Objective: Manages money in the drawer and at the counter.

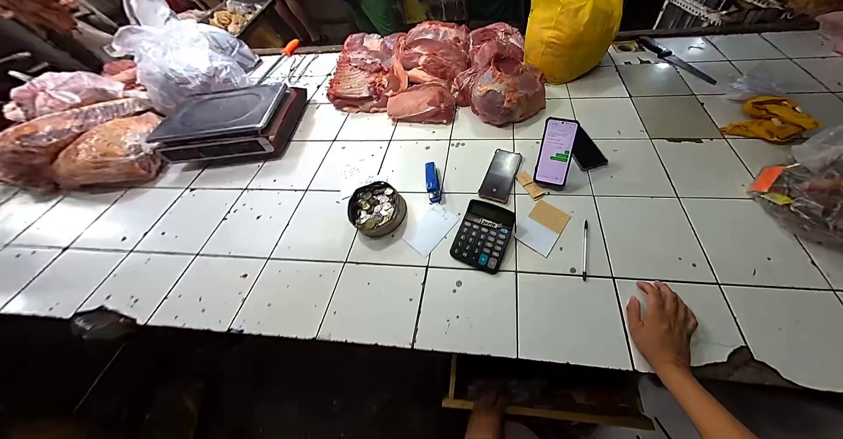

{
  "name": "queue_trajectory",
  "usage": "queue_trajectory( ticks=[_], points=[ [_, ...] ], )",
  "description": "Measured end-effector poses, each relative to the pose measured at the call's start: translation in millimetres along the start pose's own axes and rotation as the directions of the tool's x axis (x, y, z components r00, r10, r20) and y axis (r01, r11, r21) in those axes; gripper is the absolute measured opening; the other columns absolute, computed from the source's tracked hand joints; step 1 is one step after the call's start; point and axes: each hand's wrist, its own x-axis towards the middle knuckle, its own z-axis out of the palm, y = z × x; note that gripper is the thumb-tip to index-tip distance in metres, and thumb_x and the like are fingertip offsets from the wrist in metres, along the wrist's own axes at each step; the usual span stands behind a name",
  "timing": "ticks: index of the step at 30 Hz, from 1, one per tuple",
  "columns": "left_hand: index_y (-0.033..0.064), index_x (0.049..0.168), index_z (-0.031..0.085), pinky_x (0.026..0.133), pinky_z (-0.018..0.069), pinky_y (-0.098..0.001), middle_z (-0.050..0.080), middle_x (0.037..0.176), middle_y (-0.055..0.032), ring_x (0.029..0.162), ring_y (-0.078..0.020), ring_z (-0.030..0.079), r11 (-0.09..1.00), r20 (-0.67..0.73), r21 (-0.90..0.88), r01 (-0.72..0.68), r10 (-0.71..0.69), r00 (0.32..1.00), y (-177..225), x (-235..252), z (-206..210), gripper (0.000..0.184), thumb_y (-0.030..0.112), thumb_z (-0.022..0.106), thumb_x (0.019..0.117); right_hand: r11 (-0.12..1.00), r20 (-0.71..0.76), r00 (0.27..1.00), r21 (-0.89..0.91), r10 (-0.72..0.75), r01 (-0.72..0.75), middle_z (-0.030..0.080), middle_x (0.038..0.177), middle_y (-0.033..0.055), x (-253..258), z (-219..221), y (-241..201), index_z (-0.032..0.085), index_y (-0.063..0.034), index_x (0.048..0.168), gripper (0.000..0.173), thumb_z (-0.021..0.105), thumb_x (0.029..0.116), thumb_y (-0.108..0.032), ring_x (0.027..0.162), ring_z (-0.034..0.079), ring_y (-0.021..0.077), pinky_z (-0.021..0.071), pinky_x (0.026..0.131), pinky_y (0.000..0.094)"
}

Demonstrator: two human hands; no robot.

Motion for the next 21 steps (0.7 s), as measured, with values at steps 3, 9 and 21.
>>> queue_trajectory(
  ticks=[3, 9, 21],
  points=[
    [0.0050, 0.142, 0.058, 0.122, 0.0307, -0.0507, 0.052, 0.150, -0.0190, 0.144, -0.0367, 0.044, 0.999, 0.033, 0.044, 0.002, -0.004, 0.999, 2, 2, 2, 0.045, 0.007, 0.059, 0.0976, 0.999, 0.019, 1.000, 0.043, -0.013, 0.012, 0.050, 0.149, 0.0299, -1, -3, 2, 0.064, -0.0006, 0.134, 0.042, 0.051, 0.1014, -0.025, 0.139, 0.046, 0.0506, 0.0274, 0.114, 0.0703],
    [0.0015, 0.141, 0.058, 0.119, 0.0318, -0.0578, 0.055, 0.146, -0.0202, 0.139, -0.0403, 0.047, 0.997, 0.174, 0.070, 0.041, -0.053, 0.983, 0, -9, -31, 0.045, 0.007, 0.061, 0.0961, 0.882, 0.013, 0.891, 0.153, -0.453, 0.446, 0.062, 0.126, 0.0383, -49, -35, -17, 0.071, 0.0095, 0.113, 0.030, 0.056, 0.0954, -0.009, 0.119, 0.060, 0.0568, 0.0452, 0.103, 0.0665],
    [0.0089, 0.155, 0.042, 0.116, 0.0346, -0.0585, 0.040, 0.161, -0.0135, 0.149, -0.0340, 0.036, 0.959, 0.110, 0.072, 0.273, -0.280, 0.954, -14, -25, -44, 0.058, 0.019, 0.060, 0.1019, 0.955, 0.989, 0.150, -0.061, 0.017, 0.290, 0.048, 0.155, 0.0222, -118, 52, 35, 0.048, -0.0073, 0.153, 0.059, 0.061, 0.1013, -0.032, 0.144, 0.046, 0.0382, 0.0349, 0.120, 0.0571]
  ],
)
